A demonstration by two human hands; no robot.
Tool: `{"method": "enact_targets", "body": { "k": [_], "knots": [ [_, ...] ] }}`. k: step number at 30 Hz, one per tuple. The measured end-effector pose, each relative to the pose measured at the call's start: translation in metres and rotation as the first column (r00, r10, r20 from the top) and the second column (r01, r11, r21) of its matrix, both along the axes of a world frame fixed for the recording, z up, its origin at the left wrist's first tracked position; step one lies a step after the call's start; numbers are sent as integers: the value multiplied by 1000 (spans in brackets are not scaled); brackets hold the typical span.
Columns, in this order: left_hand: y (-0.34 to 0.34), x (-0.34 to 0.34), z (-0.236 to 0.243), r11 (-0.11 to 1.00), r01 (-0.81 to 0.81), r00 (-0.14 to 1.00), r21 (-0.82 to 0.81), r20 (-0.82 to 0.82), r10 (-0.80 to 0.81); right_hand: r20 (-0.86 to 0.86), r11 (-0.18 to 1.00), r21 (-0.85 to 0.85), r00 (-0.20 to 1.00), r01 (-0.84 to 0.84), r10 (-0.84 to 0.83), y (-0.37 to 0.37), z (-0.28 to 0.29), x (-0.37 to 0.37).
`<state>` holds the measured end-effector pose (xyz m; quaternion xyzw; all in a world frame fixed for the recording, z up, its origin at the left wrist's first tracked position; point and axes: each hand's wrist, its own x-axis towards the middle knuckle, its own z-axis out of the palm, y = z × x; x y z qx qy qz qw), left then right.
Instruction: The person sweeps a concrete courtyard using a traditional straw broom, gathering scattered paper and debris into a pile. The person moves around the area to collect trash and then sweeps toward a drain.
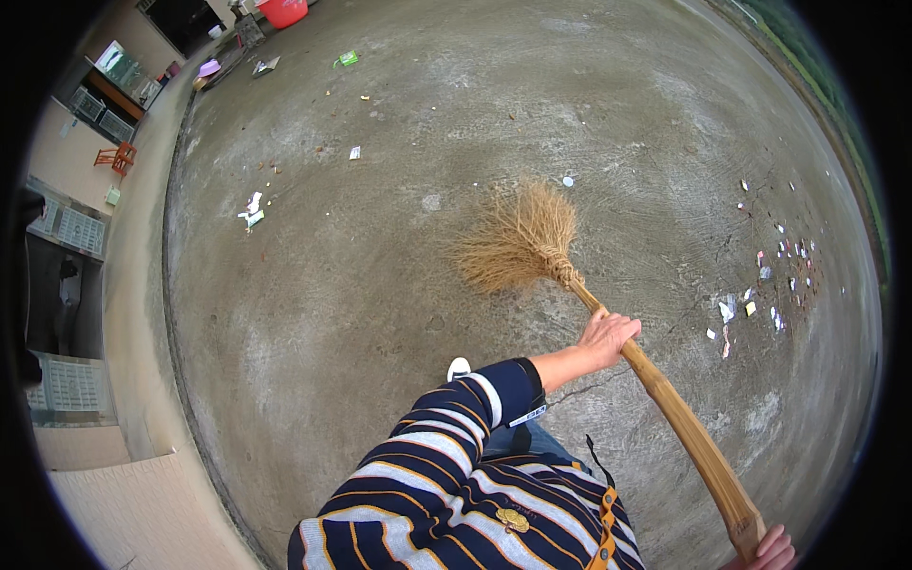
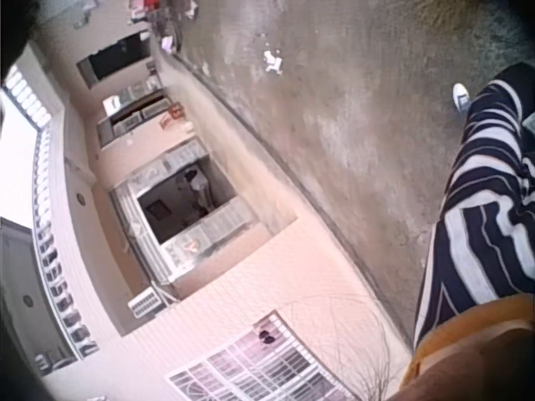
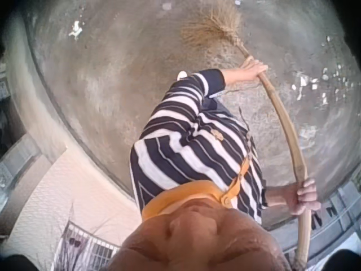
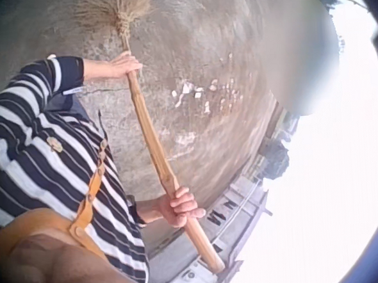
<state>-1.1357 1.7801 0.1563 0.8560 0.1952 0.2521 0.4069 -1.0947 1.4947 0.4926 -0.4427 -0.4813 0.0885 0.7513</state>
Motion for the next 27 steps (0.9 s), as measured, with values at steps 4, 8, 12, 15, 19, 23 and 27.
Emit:
{"method": "enact_targets", "body": {
  "k": [4, 8, 12, 15, 19, 23, 27],
  "knots": [
    [1, 38, 4, 988, 122, 988, 93, 83, -129, 388, 984, -37, 910, 172, -145, -44, -25, -17],
    [-31, 37, 30, 937, 296, 934, 185, 148, -324, 160, 950, 169, 944, 262, -288, -101, -12, 11],
    [-31, -10, 32, 922, 370, 927, 113, 30, -375, -105, 952, 195, 970, 236, -219, -103, -34, 56],
    [-5, -73, 19, 968, 252, 957, 4, -149, -249, -286, 987, 148, 958, 58, -13, -50, -71, 86],
    [39, -177, -5, 992, -127, 940, -17, -320, 115, -502, 973, 98, 834, -207, 228, 94, -121, 91],
    [80, -302, -50, 867, -492, 766, 81, -432, 476, -696, 883, -134, 677, -450, 240, 254, -159, 27],
    [112, -425, -92, 638, -750, 485, 175, -510, 711, -715, 588, -198, 526, -784, 461, 396, -177, -68]
  ]
}}
